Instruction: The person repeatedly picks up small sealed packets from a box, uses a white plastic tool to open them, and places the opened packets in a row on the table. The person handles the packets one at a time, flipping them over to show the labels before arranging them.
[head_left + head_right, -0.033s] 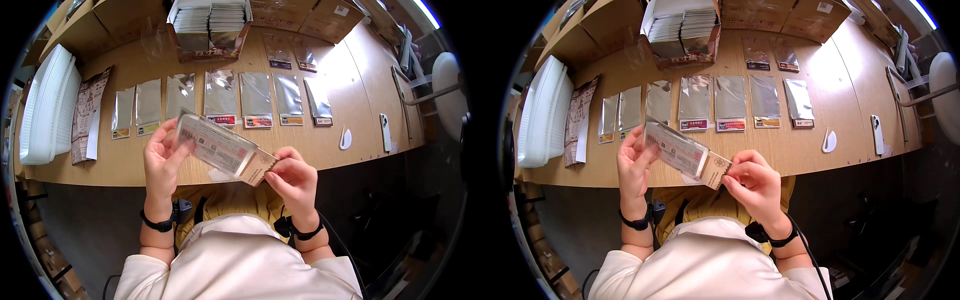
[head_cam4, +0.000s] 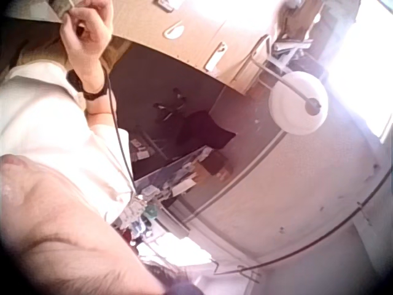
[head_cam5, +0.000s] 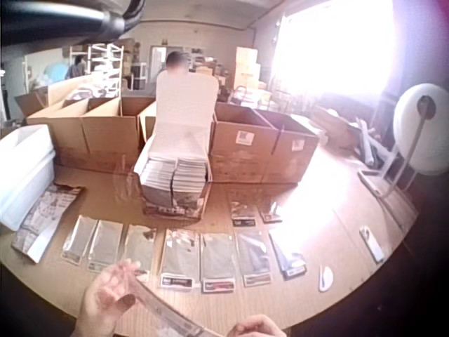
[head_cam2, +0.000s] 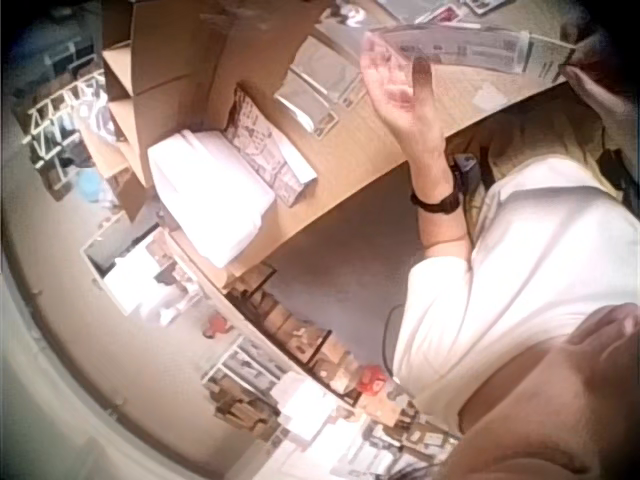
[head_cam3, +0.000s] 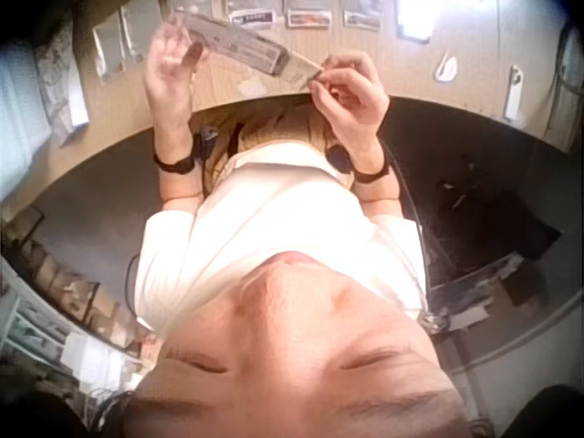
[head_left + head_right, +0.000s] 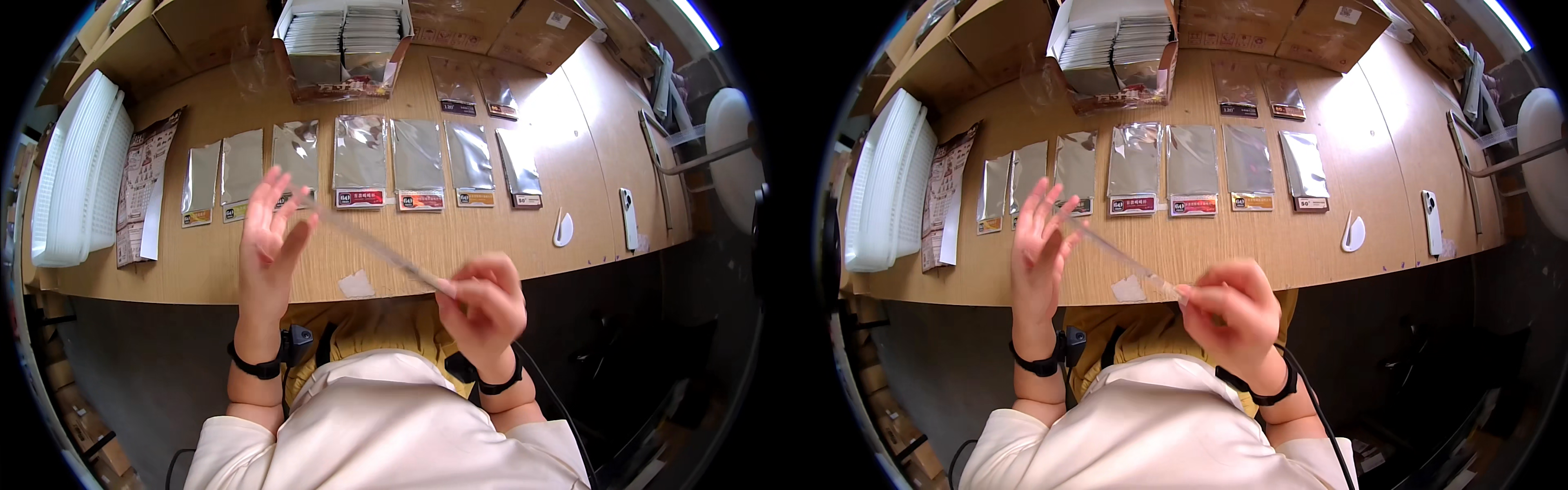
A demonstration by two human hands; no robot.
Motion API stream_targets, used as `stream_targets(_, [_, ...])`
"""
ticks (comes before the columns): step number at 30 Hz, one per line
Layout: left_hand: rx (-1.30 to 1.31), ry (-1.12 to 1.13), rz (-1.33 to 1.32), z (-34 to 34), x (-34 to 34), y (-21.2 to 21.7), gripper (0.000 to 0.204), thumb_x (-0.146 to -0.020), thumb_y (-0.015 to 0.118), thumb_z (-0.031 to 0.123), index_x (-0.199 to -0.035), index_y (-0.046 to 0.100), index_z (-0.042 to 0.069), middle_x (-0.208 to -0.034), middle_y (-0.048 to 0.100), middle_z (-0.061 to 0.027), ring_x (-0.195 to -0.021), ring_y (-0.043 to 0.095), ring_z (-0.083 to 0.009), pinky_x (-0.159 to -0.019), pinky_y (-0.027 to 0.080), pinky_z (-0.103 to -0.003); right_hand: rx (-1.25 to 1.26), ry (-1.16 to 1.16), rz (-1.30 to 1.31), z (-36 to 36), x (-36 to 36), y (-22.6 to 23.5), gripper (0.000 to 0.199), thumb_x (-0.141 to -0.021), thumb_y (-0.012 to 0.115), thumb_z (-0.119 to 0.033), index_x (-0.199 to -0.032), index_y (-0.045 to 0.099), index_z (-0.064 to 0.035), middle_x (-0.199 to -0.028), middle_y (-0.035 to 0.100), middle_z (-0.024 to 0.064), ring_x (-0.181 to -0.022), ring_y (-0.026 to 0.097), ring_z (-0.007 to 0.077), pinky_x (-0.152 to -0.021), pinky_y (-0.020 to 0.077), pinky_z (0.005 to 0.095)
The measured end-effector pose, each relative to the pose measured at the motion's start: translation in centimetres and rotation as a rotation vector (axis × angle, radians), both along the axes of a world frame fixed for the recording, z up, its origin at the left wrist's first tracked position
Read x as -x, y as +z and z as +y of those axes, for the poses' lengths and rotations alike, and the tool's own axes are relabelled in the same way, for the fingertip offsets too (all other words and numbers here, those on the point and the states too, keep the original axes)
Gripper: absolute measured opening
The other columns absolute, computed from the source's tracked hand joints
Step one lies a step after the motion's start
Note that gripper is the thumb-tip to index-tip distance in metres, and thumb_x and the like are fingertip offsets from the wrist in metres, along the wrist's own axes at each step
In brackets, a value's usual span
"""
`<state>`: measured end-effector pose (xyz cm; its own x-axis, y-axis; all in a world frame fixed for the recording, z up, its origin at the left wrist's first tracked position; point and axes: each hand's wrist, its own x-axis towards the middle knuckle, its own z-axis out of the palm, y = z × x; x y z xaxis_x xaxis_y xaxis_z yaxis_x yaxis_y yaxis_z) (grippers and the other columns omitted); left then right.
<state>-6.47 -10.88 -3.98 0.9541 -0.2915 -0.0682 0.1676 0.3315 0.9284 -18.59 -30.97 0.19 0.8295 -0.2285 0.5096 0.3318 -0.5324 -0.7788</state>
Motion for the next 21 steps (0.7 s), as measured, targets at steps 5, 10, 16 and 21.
stream_targets(5, [0.326,-0.165,0.263,-0.7,1.0,2.0,0.075,-0.087,0.035,0.057,-0.135,0.027,0.0,-0.127,0.045,-0.0174,-0.117,0.045,-0.0253,-0.097,0.036,-0.036,0.808,0.132,-0.477,-0.6,0.6,-0.8,0.02,-0.064,0.072,0.007,-0.079,0.065,-0.0042,-0.091,0.052,0.002,-0.061,0.053,0.0091,-0.049,0.0388,0.0207])
stream_targets(10, [0.074,-0.183,0.139,-1.3,1.1,4.2,0.049,-0.08,0.058,0.008,-0.124,0.04,-0.003,-0.108,0.057,-0.0183,-0.102,0.056,-0.0214,-0.089,0.045,-0.032,0.794,0.192,-0.565,-0.7,-0.2,-1.5,0.022,-0.063,0.073,0.0,-0.084,0.067,-0.002,-0.088,0.055,0.0039,-0.061,0.05,0.0093,-0.05,0.0378,0.0205])
stream_targets(16, [0.108,-0.257,0.095,-0.7,0.1,3.7,0.046,-0.075,0.058,-0.003,-0.12,0.044,-0.004,-0.103,0.06,-0.0171,-0.096,0.058,-0.0192,-0.086,0.047,-0.03,-0.439,0.065,0.286,0.0,0.6,0.0,0.022,-0.079,0.063,-0.001,-0.1,0.058,0.0032,-0.083,0.059,0.0073,-0.064,0.055,0.0111,-0.052,0.0448,0.0203])
stream_targets(21, [-0.016,-0.247,0.013,-0.8,-0.2,3.3,0.05,-0.073,0.059,0.002,-0.121,0.045,-0.003,-0.102,0.061,-0.016,-0.094,0.06,-0.0192,-0.085,0.047,-0.029,-0.89,0.367,0.722,-0.6,0.3,-0.2,0.011,-0.088,0.053,-0.002,-0.095,0.057,0.0053,-0.077,0.062,0.008,-0.062,0.054,0.0064,-0.048,0.0396,0.017])
